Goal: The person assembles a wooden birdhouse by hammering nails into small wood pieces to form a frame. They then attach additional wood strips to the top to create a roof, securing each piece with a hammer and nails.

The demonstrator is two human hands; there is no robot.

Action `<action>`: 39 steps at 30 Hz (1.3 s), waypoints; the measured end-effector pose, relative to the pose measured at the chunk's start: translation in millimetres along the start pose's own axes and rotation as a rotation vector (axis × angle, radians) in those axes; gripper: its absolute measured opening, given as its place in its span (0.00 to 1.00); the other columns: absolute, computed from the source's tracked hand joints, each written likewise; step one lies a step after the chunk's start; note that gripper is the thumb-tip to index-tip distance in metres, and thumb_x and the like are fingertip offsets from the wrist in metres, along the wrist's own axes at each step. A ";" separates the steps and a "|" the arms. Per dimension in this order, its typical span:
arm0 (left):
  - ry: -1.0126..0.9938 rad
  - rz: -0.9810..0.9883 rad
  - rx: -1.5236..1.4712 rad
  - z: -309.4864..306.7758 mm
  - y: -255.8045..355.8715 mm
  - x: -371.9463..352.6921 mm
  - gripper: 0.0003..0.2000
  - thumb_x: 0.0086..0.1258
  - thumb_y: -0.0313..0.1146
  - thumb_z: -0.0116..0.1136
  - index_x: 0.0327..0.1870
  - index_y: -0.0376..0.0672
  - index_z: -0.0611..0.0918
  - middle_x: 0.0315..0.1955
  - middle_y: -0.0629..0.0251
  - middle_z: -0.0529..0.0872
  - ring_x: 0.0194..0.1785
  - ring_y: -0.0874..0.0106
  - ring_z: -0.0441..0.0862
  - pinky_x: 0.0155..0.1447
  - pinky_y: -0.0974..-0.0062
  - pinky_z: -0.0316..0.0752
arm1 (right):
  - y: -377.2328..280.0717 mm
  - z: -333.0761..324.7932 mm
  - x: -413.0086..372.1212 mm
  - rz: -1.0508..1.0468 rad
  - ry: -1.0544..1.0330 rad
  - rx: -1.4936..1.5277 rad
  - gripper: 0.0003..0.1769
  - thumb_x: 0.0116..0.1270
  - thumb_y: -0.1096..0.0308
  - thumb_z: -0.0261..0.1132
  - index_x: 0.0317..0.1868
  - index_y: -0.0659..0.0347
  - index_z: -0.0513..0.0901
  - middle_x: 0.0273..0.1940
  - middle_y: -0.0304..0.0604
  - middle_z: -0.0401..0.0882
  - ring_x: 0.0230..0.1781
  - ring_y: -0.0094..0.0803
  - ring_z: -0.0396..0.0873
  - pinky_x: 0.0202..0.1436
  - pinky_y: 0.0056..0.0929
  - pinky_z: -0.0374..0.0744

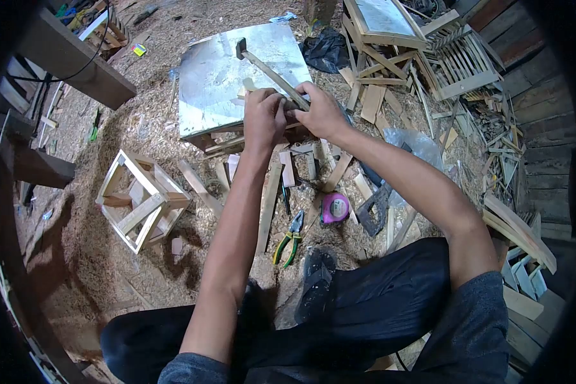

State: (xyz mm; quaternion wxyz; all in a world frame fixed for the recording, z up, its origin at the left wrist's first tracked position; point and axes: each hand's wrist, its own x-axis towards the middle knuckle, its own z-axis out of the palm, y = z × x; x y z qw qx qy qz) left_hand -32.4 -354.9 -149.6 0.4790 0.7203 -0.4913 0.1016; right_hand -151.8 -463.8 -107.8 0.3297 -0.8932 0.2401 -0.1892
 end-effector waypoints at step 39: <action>0.023 -0.249 -0.200 5.9 -4.1 4.7 0.06 0.56 0.30 0.70 0.32 0.37 0.89 0.34 0.57 0.86 0.44 0.57 0.80 0.53 0.61 0.73 | -6.4 -1.6 -2.2 -0.011 -0.002 0.026 0.23 0.56 0.73 0.74 0.50 0.65 0.75 0.42 0.57 0.82 0.46 0.56 0.82 0.49 0.45 0.78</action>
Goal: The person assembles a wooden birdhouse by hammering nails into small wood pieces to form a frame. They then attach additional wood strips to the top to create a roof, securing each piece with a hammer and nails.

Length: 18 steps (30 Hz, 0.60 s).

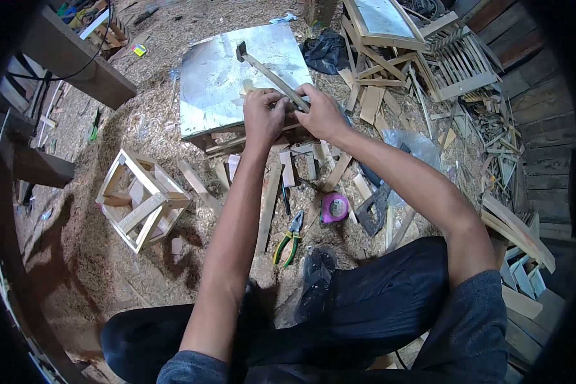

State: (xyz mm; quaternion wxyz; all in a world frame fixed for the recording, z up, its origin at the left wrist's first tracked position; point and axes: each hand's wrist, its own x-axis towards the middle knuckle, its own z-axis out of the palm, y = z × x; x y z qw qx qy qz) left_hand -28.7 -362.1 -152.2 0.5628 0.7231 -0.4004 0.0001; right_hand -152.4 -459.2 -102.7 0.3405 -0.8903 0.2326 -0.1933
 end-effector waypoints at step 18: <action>-0.045 0.120 0.141 -5.4 -0.3 -1.2 0.09 0.59 0.32 0.71 0.37 0.38 0.90 0.37 0.59 0.87 0.46 0.59 0.81 0.52 0.65 0.76 | 5.9 2.5 1.2 -0.036 0.019 -0.011 0.22 0.57 0.72 0.73 0.50 0.64 0.76 0.42 0.57 0.83 0.45 0.55 0.82 0.50 0.46 0.78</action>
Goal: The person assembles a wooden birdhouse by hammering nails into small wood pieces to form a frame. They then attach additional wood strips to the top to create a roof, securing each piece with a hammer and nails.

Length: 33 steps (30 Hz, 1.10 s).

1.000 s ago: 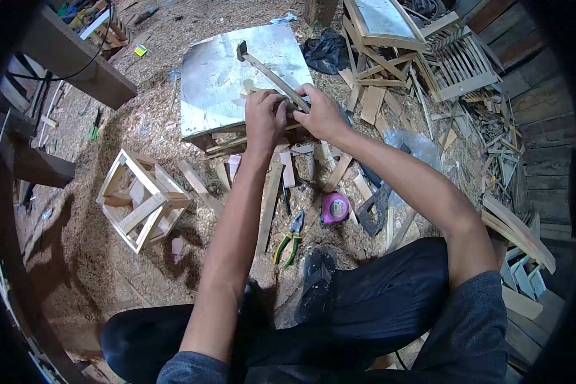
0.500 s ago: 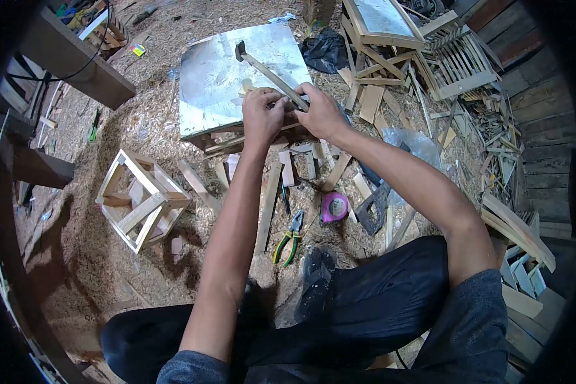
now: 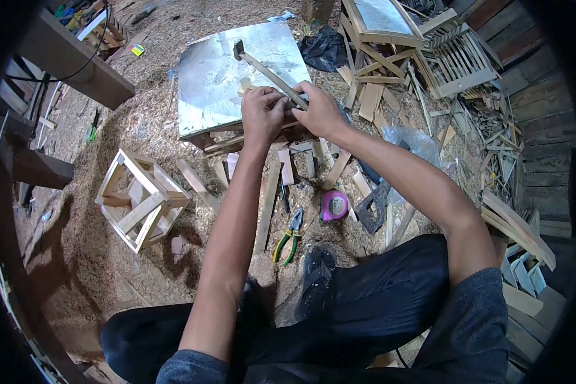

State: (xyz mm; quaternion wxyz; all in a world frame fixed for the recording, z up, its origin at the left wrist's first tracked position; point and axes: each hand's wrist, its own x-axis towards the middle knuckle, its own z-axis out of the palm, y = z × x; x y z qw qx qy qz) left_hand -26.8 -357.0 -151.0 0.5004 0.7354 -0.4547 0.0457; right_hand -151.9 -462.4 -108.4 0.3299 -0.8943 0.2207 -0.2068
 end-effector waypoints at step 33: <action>0.101 0.040 -0.048 4.3 3.0 -5.7 0.03 0.55 0.30 0.70 0.28 0.44 0.89 0.34 0.65 0.86 0.46 0.61 0.80 0.68 0.54 0.68 | -118.1 -130.6 -55.8 0.125 -0.400 -0.356 0.18 0.69 0.74 0.62 0.58 0.70 0.78 0.31 0.67 0.81 0.34 0.62 0.83 0.40 0.49 0.78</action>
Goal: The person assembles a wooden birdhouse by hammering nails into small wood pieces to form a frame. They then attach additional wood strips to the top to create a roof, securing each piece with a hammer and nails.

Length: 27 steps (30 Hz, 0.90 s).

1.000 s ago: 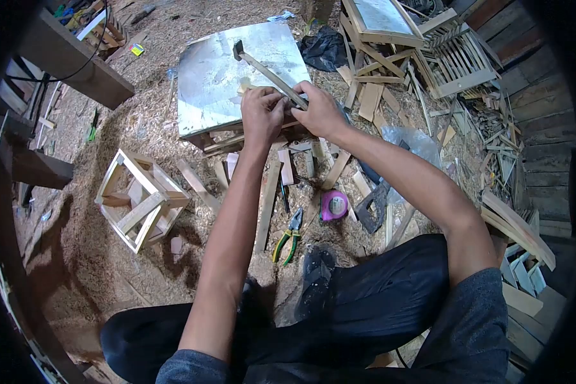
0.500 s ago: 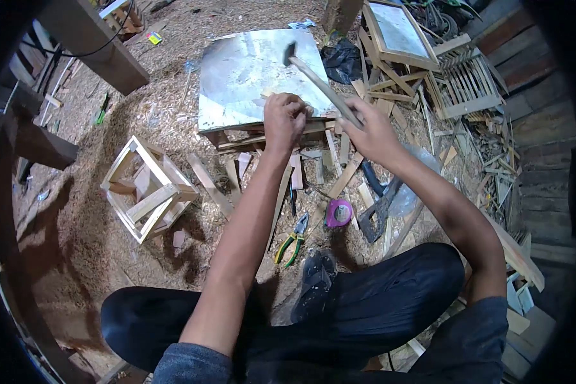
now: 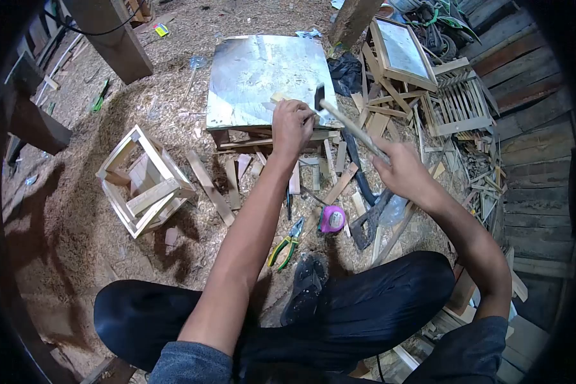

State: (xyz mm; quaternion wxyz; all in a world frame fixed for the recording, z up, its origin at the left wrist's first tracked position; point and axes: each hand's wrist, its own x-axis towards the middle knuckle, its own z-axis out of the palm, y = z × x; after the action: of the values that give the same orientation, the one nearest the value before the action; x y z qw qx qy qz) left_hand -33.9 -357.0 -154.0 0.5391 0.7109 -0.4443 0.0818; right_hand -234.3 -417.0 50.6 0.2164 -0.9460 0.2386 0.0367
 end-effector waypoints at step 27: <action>-0.025 -0.041 -0.004 -0.2 1.4 0.4 0.02 0.56 0.28 0.69 0.29 0.43 0.90 0.33 0.63 0.86 0.46 0.60 0.81 0.70 0.53 0.67 | 10.4 14.6 -5.0 -0.070 0.117 0.009 0.19 0.68 0.74 0.62 0.58 0.72 0.78 0.34 0.69 0.81 0.37 0.62 0.83 0.41 0.47 0.79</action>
State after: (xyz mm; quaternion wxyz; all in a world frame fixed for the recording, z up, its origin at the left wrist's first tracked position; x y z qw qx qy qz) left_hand -34.7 -357.1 -152.8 0.5364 0.7199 -0.4362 0.0610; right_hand -243.1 -416.8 34.1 0.2077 -0.9533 0.2176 -0.0272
